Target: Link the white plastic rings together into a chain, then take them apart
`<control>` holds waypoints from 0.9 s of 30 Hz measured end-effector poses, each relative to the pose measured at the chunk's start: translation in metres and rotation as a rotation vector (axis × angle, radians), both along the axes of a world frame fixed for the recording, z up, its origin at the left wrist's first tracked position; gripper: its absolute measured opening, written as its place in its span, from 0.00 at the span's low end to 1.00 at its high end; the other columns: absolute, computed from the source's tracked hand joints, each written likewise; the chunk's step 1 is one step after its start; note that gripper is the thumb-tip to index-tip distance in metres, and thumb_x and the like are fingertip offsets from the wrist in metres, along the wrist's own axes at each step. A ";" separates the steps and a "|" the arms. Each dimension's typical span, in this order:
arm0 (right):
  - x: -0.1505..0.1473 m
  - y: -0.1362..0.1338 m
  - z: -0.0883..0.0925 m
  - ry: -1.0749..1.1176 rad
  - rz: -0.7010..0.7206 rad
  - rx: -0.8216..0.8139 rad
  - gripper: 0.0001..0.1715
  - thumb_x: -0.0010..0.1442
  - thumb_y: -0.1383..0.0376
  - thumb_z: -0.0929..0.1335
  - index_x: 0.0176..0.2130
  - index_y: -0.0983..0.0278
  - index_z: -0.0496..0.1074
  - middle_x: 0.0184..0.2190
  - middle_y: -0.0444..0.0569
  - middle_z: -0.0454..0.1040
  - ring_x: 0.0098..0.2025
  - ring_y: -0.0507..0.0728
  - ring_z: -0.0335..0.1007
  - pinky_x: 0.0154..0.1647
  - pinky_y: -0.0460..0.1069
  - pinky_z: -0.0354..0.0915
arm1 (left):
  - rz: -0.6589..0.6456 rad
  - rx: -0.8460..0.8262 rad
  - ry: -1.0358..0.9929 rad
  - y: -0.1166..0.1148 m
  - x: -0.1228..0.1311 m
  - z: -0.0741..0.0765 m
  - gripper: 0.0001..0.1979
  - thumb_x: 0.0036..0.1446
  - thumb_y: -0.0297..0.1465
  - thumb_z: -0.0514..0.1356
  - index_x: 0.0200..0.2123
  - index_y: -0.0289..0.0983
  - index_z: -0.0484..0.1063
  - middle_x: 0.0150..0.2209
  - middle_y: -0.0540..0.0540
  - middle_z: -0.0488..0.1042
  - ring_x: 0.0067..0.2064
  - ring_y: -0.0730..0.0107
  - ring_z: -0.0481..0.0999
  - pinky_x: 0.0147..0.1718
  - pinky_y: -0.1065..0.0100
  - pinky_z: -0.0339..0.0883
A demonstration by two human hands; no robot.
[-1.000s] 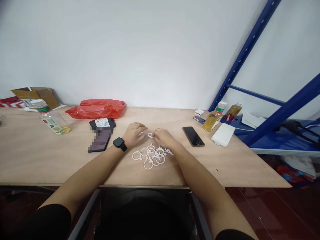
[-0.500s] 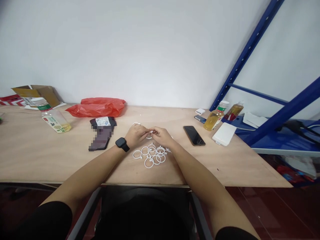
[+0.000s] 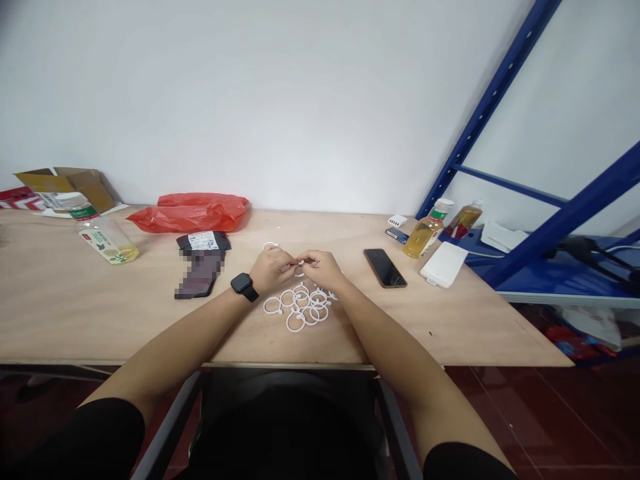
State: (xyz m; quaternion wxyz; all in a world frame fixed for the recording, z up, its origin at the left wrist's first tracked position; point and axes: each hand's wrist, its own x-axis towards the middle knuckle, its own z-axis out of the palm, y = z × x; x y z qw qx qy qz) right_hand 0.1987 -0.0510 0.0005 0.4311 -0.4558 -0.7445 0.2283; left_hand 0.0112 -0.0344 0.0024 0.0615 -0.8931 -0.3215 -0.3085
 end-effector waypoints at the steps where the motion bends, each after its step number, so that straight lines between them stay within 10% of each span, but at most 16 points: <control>1: 0.000 0.000 0.000 0.001 0.007 0.001 0.17 0.52 0.69 0.65 0.37 0.63 0.80 0.34 0.48 0.81 0.36 0.55 0.76 0.41 0.49 0.70 | 0.001 -0.001 -0.002 0.000 0.000 0.000 0.11 0.62 0.33 0.56 0.32 0.39 0.77 0.31 0.46 0.79 0.36 0.65 0.75 0.42 0.59 0.60; 13: -0.007 0.000 0.001 -0.023 -0.107 0.051 0.13 0.48 0.70 0.63 0.29 0.64 0.77 0.26 0.45 0.77 0.28 0.53 0.70 0.33 0.47 0.65 | -0.041 0.034 0.017 -0.001 0.006 0.001 0.09 0.60 0.31 0.57 0.29 0.38 0.75 0.30 0.46 0.78 0.35 0.65 0.74 0.41 0.61 0.60; 19: 0.009 0.010 -0.006 -0.032 -0.032 0.043 0.30 0.53 0.70 0.65 0.56 0.60 0.71 0.47 0.50 0.78 0.45 0.56 0.74 0.46 0.51 0.69 | 0.130 0.009 -0.102 0.016 -0.018 0.002 0.09 0.62 0.32 0.56 0.32 0.38 0.75 0.34 0.44 0.79 0.40 0.62 0.74 0.43 0.59 0.61; 27: 0.039 0.025 -0.010 -0.415 0.190 -0.022 0.20 0.47 0.77 0.68 0.37 0.61 0.81 0.45 0.50 0.78 0.50 0.59 0.74 0.57 0.54 0.65 | 0.357 -0.149 -0.013 0.044 -0.050 -0.010 0.08 0.60 0.34 0.59 0.38 0.39 0.78 0.40 0.42 0.80 0.44 0.55 0.73 0.45 0.55 0.59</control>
